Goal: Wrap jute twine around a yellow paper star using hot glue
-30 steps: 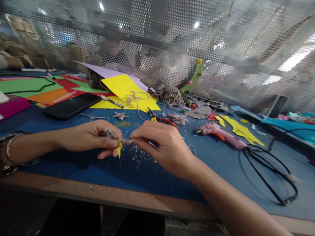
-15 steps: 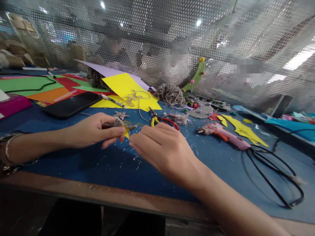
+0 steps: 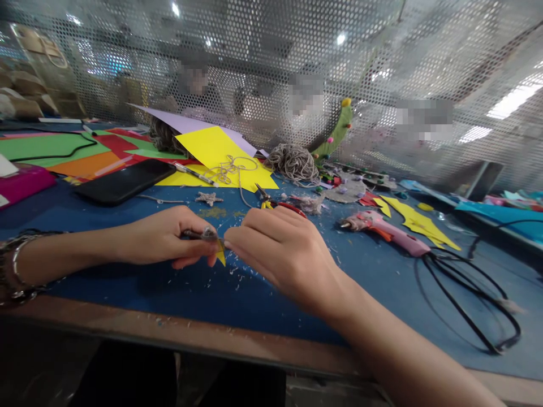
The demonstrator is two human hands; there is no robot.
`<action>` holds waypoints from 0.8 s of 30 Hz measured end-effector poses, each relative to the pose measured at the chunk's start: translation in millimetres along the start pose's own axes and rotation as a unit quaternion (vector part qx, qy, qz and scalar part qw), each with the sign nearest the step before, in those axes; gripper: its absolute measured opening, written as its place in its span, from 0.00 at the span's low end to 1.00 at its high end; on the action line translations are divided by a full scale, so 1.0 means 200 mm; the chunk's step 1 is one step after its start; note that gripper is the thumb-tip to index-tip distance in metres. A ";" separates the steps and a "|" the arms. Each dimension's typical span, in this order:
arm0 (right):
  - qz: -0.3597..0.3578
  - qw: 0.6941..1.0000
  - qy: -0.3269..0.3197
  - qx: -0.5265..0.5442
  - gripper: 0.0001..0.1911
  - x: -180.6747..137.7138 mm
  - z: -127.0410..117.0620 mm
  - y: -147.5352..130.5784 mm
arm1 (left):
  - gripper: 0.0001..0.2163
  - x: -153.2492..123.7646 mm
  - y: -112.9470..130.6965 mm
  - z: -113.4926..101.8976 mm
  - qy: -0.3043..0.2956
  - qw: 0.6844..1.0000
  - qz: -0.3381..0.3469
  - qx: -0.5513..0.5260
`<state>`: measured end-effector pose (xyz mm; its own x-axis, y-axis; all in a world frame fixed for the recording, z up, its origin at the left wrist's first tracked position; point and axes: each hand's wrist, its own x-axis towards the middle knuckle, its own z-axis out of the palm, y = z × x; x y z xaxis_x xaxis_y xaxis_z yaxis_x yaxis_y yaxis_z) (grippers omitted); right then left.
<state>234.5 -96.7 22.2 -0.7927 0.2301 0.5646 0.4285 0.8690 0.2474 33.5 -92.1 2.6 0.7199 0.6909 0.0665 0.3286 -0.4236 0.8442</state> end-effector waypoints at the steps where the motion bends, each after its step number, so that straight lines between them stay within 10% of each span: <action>1: -0.006 1.000 0.003 0.009 0.06 0.00 0.00 0.00 | 0.13 0.00 0.00 0.00 -0.007 1.000 0.001 -0.001; 14: 0.066 0.968 -0.009 0.241 0.04 0.02 0.04 0.04 | 0.12 -0.01 0.01 -0.01 -0.079 0.996 0.014 -0.026; 24: 0.107 0.953 -0.025 0.284 0.04 0.02 0.06 0.05 | 0.11 -0.02 0.02 -0.02 -0.007 0.997 0.029 -0.077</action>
<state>230.0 -81.7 17.0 -0.7396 0.4365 0.5124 0.2901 0.8936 -0.3424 29.1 -93.5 8.3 0.7433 0.6596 0.1118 0.1884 -0.3668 0.9110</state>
